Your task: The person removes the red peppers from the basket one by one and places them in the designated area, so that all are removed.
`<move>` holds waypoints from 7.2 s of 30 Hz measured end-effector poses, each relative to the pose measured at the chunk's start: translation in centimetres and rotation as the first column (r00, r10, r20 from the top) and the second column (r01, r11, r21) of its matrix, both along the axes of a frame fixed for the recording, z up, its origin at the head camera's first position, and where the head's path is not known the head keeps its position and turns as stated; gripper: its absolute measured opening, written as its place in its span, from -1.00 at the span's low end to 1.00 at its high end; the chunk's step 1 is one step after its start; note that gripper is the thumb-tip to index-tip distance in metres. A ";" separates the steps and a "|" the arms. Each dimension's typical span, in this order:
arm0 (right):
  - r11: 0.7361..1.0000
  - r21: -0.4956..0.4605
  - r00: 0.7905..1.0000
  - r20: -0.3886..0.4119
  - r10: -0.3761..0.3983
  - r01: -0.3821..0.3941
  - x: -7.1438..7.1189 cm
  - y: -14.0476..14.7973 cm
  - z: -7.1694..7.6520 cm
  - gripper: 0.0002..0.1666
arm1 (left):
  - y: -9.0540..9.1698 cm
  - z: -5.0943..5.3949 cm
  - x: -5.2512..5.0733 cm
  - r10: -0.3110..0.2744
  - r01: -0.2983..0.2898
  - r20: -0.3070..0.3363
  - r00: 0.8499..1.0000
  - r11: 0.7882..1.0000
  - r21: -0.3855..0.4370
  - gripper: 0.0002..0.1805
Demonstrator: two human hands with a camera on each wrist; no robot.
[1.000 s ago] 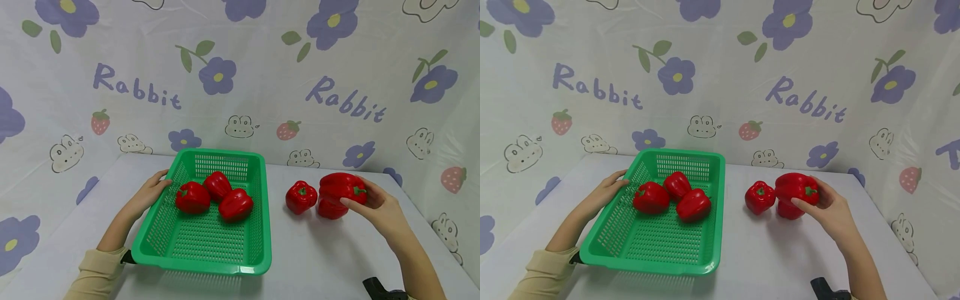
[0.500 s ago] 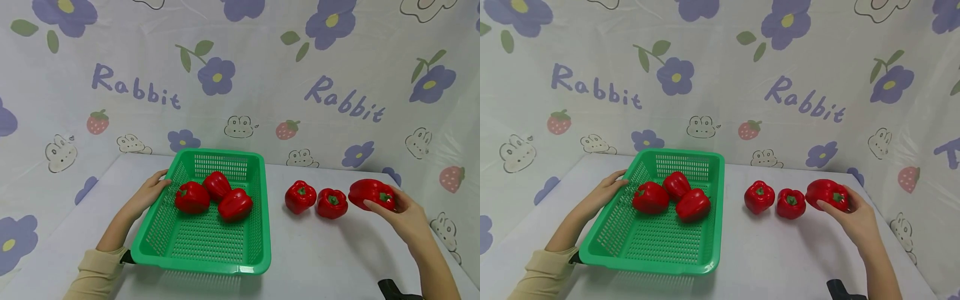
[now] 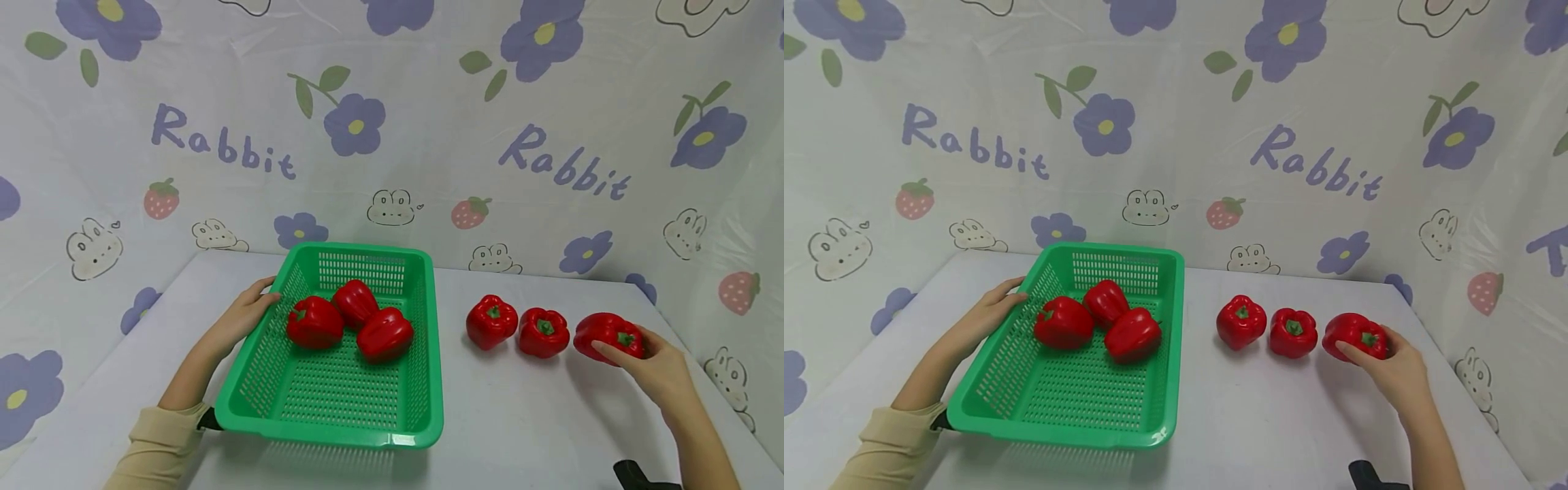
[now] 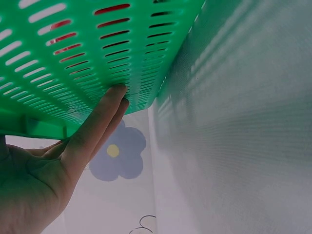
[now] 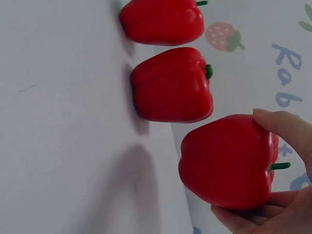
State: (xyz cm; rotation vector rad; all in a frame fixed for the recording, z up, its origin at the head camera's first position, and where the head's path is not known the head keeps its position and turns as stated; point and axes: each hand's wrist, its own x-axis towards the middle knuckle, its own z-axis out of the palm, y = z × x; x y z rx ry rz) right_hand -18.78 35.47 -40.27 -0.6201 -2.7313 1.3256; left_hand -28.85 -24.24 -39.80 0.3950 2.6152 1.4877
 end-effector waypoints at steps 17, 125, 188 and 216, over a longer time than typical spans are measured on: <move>0.993 0.117 0.997 0.076 0.022 -0.030 -4.0 4.0 -5.8 0.41 | 0.1 0.3 0.0 0.000 0.000 0.009 1.000 1.000 -0.021 -0.35; 0.817 -0.413 0.913 -0.239 0.330 -0.403 0.1 -22.8 4.8 -0.09 | -0.1 -0.1 -0.2 -0.007 0.007 0.012 1.000 1.000 -0.003 -0.35; 0.877 -0.432 0.953 0.106 0.282 -0.212 -4.8 -30.7 3.5 0.05 | 0.0 -0.1 -0.3 0.007 -0.007 0.005 1.000 0.999 -0.036 -0.34; 0.816 -0.119 0.819 0.035 0.573 -0.566 -5.0 -31.8 1.2 -0.18 | 0.2 0.0 -0.1 0.019 -0.019 0.016 1.000 0.999 -0.048 -0.33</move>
